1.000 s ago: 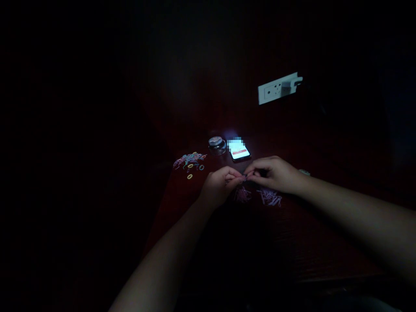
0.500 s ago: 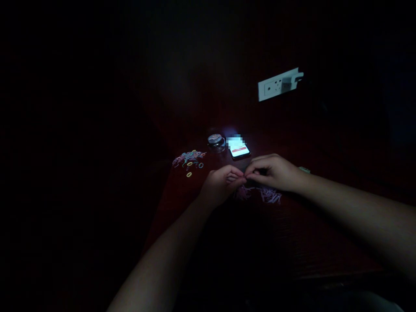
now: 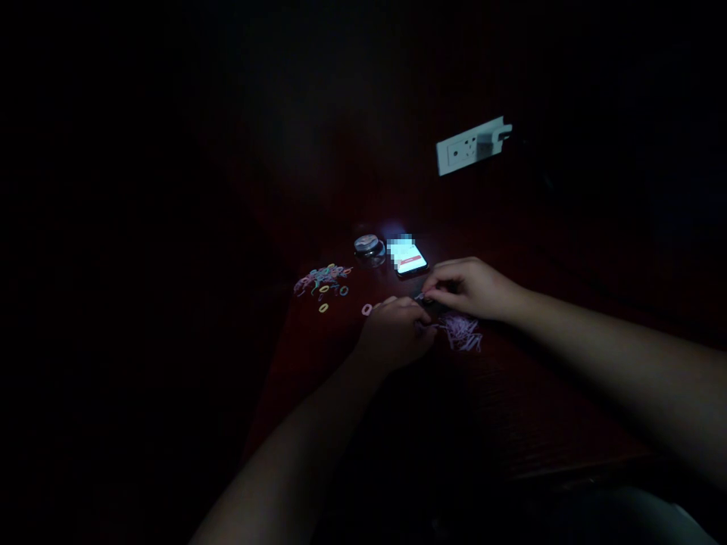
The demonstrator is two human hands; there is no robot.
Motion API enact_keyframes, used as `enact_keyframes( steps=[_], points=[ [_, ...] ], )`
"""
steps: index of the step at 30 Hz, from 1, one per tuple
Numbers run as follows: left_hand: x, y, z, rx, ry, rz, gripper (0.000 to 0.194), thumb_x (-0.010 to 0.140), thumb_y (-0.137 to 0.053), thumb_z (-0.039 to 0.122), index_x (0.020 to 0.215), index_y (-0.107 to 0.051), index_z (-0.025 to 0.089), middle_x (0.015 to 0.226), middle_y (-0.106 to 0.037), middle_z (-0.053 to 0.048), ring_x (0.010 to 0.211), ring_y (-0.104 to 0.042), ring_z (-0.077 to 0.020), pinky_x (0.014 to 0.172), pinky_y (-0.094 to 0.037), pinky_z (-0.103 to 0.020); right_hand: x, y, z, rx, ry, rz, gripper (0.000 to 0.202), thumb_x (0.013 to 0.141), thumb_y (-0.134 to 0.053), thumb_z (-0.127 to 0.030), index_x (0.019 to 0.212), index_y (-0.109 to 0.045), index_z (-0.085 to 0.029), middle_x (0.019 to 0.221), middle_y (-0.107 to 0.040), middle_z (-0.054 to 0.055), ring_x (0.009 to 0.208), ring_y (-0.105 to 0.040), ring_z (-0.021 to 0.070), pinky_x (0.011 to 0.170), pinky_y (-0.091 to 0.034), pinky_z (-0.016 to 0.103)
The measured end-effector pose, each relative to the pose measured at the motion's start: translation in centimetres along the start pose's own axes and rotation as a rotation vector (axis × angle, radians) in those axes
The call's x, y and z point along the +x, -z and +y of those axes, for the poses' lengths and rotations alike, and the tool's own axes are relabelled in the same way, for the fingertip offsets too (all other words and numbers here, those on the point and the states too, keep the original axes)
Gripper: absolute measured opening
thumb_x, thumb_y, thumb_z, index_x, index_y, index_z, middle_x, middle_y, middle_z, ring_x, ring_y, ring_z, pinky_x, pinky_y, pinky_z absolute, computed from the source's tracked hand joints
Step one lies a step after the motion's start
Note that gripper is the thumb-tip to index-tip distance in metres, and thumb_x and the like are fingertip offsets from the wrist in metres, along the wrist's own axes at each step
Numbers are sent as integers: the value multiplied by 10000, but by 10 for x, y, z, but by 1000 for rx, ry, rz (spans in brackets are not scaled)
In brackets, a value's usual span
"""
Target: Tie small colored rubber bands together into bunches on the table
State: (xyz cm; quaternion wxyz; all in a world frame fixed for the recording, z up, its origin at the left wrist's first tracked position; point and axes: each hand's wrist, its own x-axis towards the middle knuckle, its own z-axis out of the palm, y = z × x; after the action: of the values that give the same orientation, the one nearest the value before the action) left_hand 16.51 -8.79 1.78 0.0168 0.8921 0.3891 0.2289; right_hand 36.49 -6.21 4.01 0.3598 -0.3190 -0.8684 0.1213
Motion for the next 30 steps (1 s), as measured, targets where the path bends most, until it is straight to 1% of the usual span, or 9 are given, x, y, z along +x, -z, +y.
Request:
enact_keyframes(
  steps=[2, 4, 8, 13, 16, 19, 22, 25, 30],
  points=[
    [2, -1, 3, 0, 10, -14, 76, 776, -650, 284, 774, -683, 216, 873, -687, -30, 837, -593, -212, 786, -464, -378, 0, 0, 0, 1, 0, 0, 156, 856, -592, -276, 829, -695, -162, 767, -688, 39, 685, -599, 139, 636, -426, 261],
    [2, -1, 3, -22, -3, -16, 77, 790, -623, 246, 741, -670, 210, 855, -682, -27, 832, -592, -199, 797, -461, -364, -1, 0, 1, -4, 3, 0, 162, 859, -590, -283, 837, -695, -162, 770, -688, 40, 683, -599, 141, 634, -426, 263],
    [0, 2, 0, -88, -38, 17, 88, 819, -591, 228, 780, -667, 209, 894, -685, -20, 842, -598, -180, 797, -456, -337, -2, 2, 3, -11, -5, 0, 173, 860, -592, -297, 848, -699, -162, 783, -690, 43, 688, -603, 144, 633, -431, 266],
    [-1, 7, -2, -152, -66, 26, 82, 835, -591, 228, 800, -661, 206, 909, -686, -14, 837, -604, -164, 812, -457, -327, -2, 5, 6, -15, -25, -42, 152, 851, -593, -275, 851, -702, -169, 801, -704, 45, 712, -623, 152, 645, -442, 268],
    [-2, 10, -1, -179, -83, 25, 96, 850, -568, 215, 802, -650, 201, 896, -677, -20, 837, -601, -162, 818, -457, -325, -2, 6, 7, -19, -43, -30, 145, 847, -595, -274, 851, -699, -173, 812, -709, 46, 735, -634, 160, 665, -451, 275],
    [-2, 12, 2, -158, -78, 33, 92, 853, -565, 223, 804, -639, 199, 877, -659, -25, 835, -586, -166, 799, -453, -322, -2, 6, 7, -10, -49, -23, 142, 845, -591, -268, 845, -692, -168, 819, -710, 47, 744, -638, 160, 678, -457, 275],
    [0, 11, 9, -105, -76, 36, 124, 873, -540, 254, 805, -631, 203, 844, -638, -30, 825, -567, -175, 779, -450, -330, -1, 5, 5, -9, -55, -28, 137, 839, -590, -255, 831, -688, -160, 809, -709, 51, 735, -635, 158, 672, -455, 273],
    [4, 5, 17, -101, -102, 25, 123, 874, -548, 268, 814, -637, 208, 872, -640, -39, 848, -567, -186, 796, -454, -346, 0, 4, 4, -12, -50, -24, 141, 838, -592, -253, 822, -689, -152, 790, -702, 54, 719, -626, 156, 660, -450, 272],
    [8, -2, 20, -148, -139, -1, 86, 863, -596, 263, 865, -674, 228, 960, -670, -35, 917, -592, -192, 859, -461, -361, 0, 4, 9, -4, -50, 55, 135, 835, -600, -257, 808, -684, -154, 742, -676, 33, 656, -597, 133, 616, -441, 256]
  ],
)
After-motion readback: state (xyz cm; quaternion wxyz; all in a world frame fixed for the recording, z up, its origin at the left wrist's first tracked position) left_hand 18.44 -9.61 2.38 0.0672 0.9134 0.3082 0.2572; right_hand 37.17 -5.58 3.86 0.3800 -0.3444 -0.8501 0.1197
